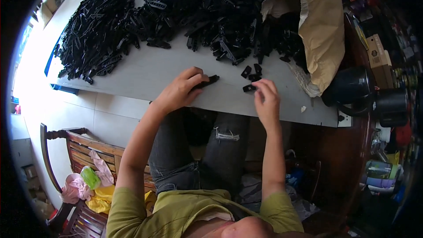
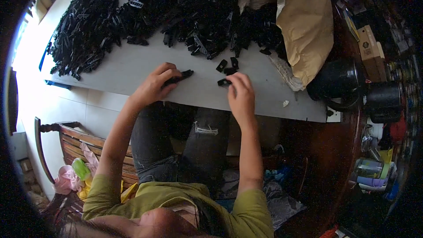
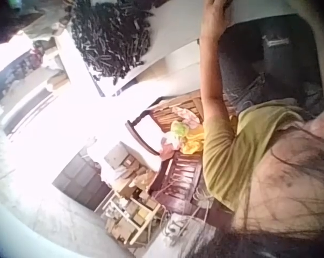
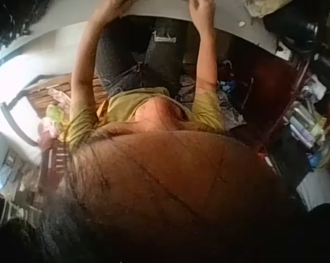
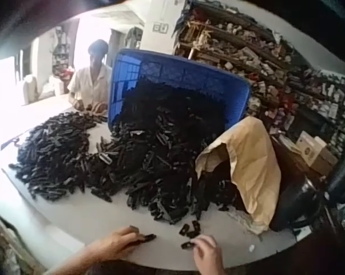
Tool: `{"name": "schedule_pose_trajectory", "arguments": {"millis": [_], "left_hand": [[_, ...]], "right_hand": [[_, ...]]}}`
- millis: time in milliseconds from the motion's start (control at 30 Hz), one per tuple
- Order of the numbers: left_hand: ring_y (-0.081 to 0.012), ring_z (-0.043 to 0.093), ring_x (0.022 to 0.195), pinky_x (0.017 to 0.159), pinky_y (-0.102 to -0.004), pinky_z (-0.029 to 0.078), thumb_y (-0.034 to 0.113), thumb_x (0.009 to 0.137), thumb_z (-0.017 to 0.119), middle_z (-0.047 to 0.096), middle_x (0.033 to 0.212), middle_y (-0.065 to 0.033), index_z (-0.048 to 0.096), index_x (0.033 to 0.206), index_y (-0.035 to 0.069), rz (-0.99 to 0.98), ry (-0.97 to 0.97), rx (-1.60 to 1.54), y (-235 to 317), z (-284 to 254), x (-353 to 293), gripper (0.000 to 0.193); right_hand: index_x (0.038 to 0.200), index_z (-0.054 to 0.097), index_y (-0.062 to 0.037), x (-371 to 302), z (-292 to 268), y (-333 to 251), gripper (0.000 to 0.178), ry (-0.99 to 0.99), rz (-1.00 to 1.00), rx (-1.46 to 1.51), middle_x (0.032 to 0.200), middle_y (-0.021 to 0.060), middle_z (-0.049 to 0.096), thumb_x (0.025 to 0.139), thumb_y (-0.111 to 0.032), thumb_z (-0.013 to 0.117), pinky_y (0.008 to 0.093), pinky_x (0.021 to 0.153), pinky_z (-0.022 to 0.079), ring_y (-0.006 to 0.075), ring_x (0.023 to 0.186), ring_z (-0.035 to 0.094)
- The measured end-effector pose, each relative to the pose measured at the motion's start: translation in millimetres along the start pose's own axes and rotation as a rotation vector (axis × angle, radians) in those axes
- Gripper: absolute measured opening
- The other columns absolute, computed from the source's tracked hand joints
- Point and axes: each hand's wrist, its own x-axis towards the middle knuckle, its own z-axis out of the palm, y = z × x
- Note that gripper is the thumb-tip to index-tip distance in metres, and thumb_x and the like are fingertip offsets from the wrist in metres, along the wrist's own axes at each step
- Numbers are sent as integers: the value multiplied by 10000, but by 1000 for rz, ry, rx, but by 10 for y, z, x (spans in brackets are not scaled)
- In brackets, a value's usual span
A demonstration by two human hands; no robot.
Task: Inspecting and sorting small black plastic components from a large pile into a container on a workbench.
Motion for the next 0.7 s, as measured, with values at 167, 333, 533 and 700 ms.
{"name": "schedule_pose_trajectory", "arguments": {"millis": [167, 333, 533, 700], "left_hand": [[-309, 576, 1024, 878, -376, 494, 53, 794, 697, 546, 1115, -137, 567, 1131, 42, -82, 85, -128, 47, -44, 13, 362], [-305, 606, 949, 811, -371, 510, 102, 794, 702, 593, 1038, -122, 565, 1178, 66, -200, 133, 102, 140, -27, -38, 409], [-317, 631, 915, 741, -409, 518, 250, 853, 642, 643, 996, -107, 576, 1182, 101, -355, -105, 344, 334, 124, -47, 367], [-314, 596, 982, 780, -412, 506, 166, 818, 664, 622, 1028, -105, 570, 1113, 80, -245, -111, 307, 404, 124, -23, 322]], "right_hand": [[1012, 626, -15, -8, 116, -151, 256, -54, -103, -164, 1024, 130, 586, 766, 56, 641, 366, 781, 490, 320, 924, 596], [1003, 637, -7, 14, 129, -208, 248, -81, -49, -143, 1016, 137, 586, 761, 39, 664, 382, 799, 484, 337, 925, 595], [1069, 637, 10, -37, 179, -292, 313, -129, -31, -118, 997, 116, 575, 762, 56, 668, 351, 759, 496, 275, 856, 617], [1086, 624, 11, -31, 198, -297, 296, -143, 199, 209, 1022, 80, 570, 799, 86, 633, 276, 716, 504, 138, 826, 621]]}}
